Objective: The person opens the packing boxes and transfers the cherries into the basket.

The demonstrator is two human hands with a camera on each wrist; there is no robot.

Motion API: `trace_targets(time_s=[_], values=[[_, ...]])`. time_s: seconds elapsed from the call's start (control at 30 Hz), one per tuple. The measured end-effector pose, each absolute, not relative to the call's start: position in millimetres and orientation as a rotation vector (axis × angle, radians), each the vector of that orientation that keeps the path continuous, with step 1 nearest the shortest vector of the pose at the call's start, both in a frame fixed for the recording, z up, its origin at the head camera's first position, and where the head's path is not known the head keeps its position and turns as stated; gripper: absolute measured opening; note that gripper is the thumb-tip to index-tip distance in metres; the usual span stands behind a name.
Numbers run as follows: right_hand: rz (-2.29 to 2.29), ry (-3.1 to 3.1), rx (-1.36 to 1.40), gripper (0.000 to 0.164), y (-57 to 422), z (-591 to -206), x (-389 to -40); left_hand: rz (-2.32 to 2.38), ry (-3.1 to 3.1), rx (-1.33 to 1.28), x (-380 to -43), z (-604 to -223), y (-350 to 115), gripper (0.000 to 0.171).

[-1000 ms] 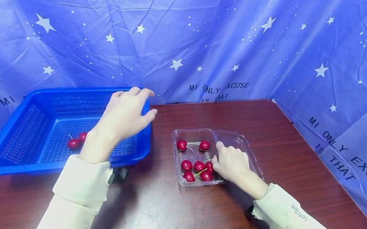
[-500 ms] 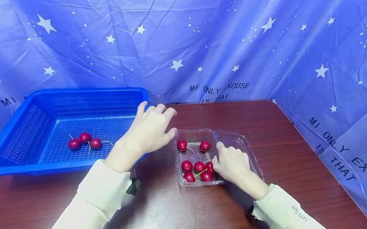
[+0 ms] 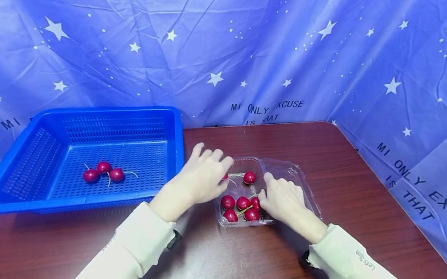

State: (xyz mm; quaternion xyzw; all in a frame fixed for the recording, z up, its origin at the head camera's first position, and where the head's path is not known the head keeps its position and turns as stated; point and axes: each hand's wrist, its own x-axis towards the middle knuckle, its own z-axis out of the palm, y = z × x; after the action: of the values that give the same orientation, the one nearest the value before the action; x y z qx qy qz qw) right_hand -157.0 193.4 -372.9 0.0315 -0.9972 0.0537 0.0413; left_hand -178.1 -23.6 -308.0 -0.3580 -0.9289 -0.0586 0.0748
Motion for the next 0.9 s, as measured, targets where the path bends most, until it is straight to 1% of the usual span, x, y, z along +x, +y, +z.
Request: trace_targets(time_s=[0.43,0.9], values=[[0.155,-3.061,0.104,0.021,194,-373,-158,0.003,-2.779,-1.215,-167,-338,-1,0.041],[0.152,-3.059,0.100,0.022,193,-374,-158,-0.037,-2.625,-1.274,-168,-364,14,0.029]])
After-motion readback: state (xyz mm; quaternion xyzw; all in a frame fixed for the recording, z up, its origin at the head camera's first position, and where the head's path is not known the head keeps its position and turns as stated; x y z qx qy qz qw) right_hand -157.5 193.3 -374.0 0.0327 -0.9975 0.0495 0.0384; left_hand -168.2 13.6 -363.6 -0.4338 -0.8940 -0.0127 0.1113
